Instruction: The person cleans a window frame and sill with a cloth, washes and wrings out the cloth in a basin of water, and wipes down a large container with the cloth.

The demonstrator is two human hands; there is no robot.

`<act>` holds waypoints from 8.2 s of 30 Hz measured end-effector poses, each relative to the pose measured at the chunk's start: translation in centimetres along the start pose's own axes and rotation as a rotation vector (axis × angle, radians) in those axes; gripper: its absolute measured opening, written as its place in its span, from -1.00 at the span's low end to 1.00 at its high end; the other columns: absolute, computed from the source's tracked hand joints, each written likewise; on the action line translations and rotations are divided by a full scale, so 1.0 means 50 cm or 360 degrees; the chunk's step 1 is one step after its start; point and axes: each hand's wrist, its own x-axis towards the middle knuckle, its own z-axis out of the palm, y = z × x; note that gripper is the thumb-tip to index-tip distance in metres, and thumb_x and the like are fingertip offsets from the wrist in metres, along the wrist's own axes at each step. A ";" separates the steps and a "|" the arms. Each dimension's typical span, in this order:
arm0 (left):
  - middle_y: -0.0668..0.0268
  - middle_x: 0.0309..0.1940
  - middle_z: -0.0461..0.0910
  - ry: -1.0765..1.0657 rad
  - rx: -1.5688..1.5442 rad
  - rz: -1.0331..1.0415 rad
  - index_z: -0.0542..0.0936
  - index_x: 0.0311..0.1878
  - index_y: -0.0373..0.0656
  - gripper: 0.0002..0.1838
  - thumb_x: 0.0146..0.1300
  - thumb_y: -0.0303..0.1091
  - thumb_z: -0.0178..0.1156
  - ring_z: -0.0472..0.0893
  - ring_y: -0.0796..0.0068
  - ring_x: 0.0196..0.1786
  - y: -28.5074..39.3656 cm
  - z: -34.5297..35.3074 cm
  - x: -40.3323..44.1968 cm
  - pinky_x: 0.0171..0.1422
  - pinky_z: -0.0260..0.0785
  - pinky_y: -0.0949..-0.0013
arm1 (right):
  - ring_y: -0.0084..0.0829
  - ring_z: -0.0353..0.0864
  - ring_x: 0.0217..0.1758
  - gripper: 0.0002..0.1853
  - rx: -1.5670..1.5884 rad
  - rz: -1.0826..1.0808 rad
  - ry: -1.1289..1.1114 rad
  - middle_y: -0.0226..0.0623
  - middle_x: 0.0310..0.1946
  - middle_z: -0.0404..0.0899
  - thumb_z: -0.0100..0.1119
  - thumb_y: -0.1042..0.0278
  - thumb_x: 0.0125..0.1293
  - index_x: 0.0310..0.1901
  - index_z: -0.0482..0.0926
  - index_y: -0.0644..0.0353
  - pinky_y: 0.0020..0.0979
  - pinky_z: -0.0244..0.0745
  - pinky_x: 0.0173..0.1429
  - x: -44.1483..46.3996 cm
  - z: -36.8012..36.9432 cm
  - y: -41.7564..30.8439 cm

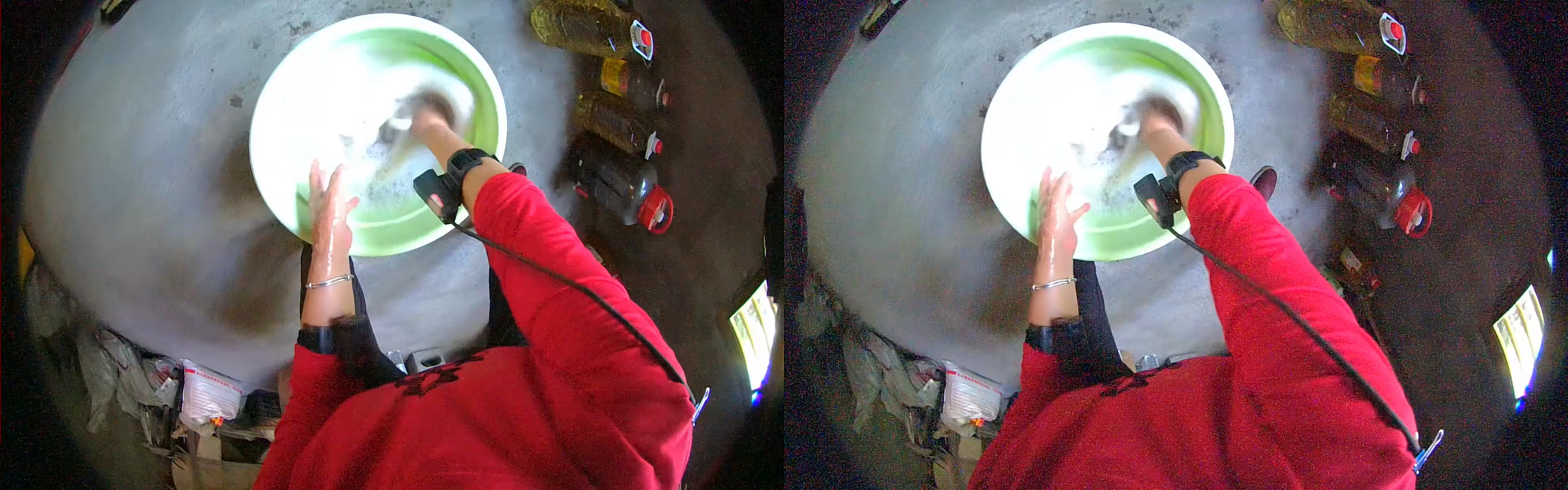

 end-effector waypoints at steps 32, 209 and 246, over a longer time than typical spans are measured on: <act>0.13 0.04 0.40 0.0084 -0.0482 0.0253 0.22 0.21 -0.21 -0.49 0.23 -0.31 0.10 0.45 0.25 0.08 0.013 -0.010 -0.010 0.10 0.38 0.16 | -0.15 0.30 0.23 -0.37 -0.0481 -0.0484 0.0080 -0.06 0.11 0.37 0.06 -0.07 0.17 0.16 0.30 0.19 -0.18 0.06 0.36 -0.060 -0.003 -0.130; 0.12 -0.01 0.51 -0.4160 0.1683 0.0039 0.46 0.10 -0.20 -0.56 0.09 -0.52 0.18 0.51 0.22 0.04 -0.149 1.404 -0.967 0.14 0.32 0.31 | -0.31 0.43 0.12 -0.60 0.3232 0.1049 0.4273 -0.15 0.01 0.45 -0.18 0.22 0.35 0.17 0.20 0.18 -0.26 0.43 0.12 -1.439 0.238 0.938; 0.05 -0.11 0.48 -0.1700 0.2083 0.1828 0.31 0.11 -0.20 -0.59 0.23 -0.34 0.12 0.56 0.33 -0.17 -0.546 1.526 -0.489 -0.09 0.39 0.33 | -0.25 0.42 -0.12 -0.58 0.2578 0.1357 0.2852 -0.22 -0.13 0.47 0.02 0.17 0.07 -0.01 0.39 0.07 -0.23 0.39 -0.08 -1.281 0.420 1.154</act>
